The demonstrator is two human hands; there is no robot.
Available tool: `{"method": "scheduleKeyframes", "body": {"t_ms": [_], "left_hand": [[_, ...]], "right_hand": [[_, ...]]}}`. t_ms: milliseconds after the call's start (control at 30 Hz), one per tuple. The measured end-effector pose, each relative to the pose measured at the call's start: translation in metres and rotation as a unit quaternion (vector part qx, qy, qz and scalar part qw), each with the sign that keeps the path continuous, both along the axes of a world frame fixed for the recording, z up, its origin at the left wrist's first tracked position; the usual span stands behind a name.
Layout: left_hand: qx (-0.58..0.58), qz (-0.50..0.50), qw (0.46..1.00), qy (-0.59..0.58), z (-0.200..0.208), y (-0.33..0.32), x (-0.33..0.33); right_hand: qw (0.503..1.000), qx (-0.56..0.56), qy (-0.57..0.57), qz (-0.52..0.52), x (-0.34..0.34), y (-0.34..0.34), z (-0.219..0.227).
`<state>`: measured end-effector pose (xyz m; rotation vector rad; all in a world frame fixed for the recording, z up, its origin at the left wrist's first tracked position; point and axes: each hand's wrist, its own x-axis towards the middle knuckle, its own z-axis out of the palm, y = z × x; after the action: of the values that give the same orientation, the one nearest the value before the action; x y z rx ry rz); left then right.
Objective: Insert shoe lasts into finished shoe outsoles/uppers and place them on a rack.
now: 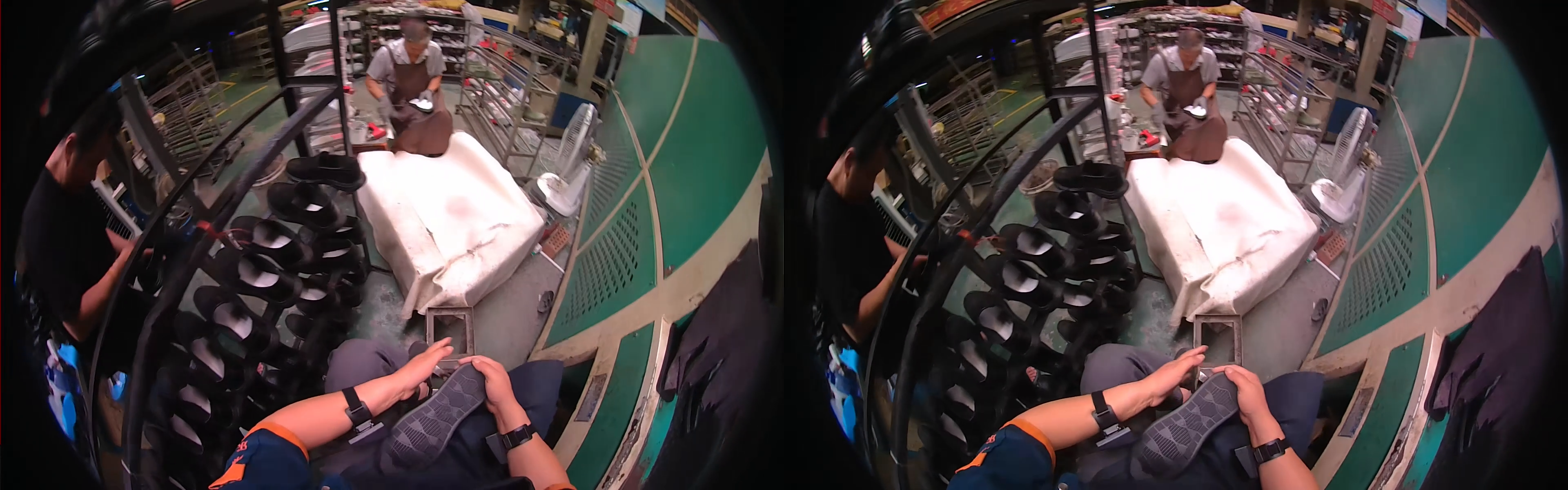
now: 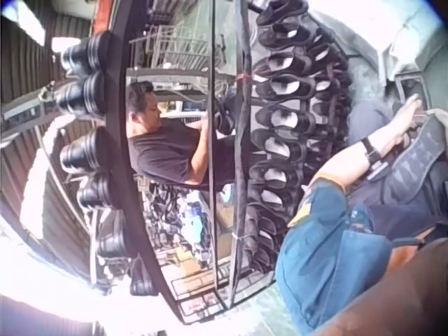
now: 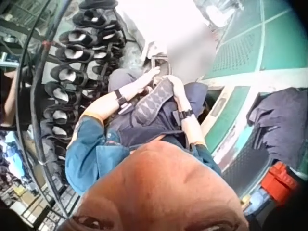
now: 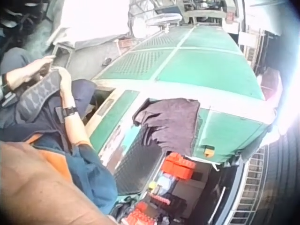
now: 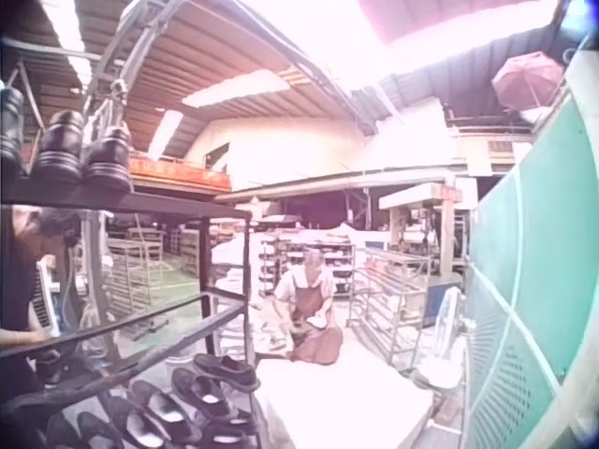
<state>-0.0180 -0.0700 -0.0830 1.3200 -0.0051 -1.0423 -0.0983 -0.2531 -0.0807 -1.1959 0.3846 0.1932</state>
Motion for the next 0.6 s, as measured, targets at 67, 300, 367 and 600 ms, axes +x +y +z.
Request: {"method": "scheduleKeyframes", "body": {"t_ms": [67, 300, 367, 600], "left_hand": [[0.025, 0.017, 0.999, 0.037, -0.010, -0.009, -0.001], [0.010, -0.034, 0.977, 0.211, -0.011, -0.017, -0.005], [-0.040, -0.001, 0.988, 0.148, -0.004, -0.016, -0.002], [-0.063, 0.007, 0.983, 0.170, -0.009, -0.031, 0.001]], "right_hand": [[0.999, 0.029, -0.038, 0.007, -0.001, 0.001, -0.002], [0.996, 0.038, -0.068, 0.049, 0.004, 0.003, -0.010], [0.995, 0.039, -0.067, 0.064, 0.006, 0.004, -0.007], [0.992, -0.020, -0.118, 0.049, 0.004, 0.008, -0.015]]}}
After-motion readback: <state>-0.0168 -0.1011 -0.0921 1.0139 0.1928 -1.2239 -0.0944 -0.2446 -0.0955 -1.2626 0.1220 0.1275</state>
